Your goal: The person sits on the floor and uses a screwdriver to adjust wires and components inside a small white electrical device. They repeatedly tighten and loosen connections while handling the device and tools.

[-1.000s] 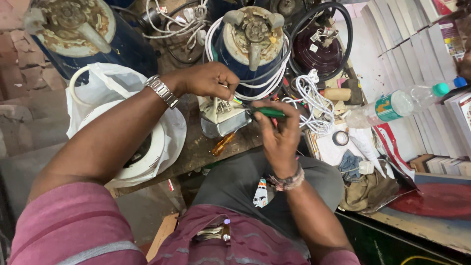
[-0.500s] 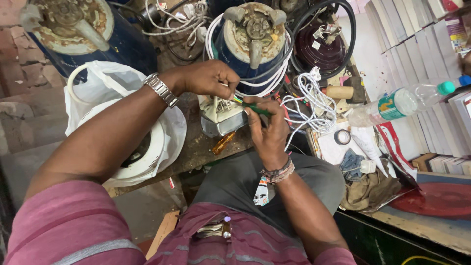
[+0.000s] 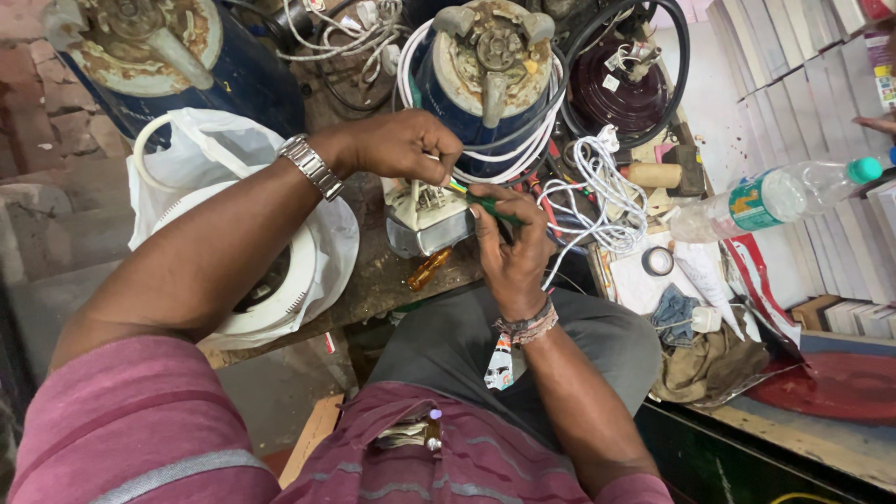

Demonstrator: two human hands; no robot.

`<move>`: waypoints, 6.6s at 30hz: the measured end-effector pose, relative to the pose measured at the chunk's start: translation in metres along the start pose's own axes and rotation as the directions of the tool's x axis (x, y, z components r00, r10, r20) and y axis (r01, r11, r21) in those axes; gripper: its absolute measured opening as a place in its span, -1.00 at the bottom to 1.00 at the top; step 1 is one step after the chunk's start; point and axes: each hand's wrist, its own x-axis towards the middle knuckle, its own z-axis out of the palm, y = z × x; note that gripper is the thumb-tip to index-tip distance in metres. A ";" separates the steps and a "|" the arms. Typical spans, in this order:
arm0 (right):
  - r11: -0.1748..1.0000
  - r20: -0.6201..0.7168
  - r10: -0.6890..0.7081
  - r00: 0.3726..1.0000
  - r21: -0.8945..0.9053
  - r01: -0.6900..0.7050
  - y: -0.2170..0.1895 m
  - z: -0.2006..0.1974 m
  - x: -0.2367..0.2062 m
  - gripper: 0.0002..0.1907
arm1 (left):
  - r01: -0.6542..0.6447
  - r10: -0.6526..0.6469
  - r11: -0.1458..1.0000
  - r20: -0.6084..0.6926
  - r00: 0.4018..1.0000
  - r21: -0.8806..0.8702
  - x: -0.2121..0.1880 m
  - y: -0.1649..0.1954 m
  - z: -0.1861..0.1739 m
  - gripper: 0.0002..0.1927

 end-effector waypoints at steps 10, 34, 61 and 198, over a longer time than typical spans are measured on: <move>0.999 0.009 0.032 0.999 0.007 -0.032 0.001 -0.001 -0.001 -0.68 | 0.009 -0.009 1.000 -0.014 1.000 -0.021 -0.001 0.001 0.001 -0.79; 0.999 0.011 0.040 0.999 -0.003 -0.040 -0.001 0.000 0.000 -0.69 | 0.002 -0.002 1.000 -0.009 1.000 0.013 -0.002 0.003 0.000 -0.78; 0.987 -0.015 -0.097 0.995 -0.127 0.094 0.003 0.001 0.000 -0.65 | -0.026 0.026 0.999 -0.009 1.000 0.032 0.000 -0.003 0.000 -0.78; 0.922 0.541 0.367 0.757 -0.318 -0.220 0.027 -0.012 -0.068 -0.84 | -0.054 0.054 0.999 -0.005 0.999 0.002 0.006 -0.019 -0.002 -0.85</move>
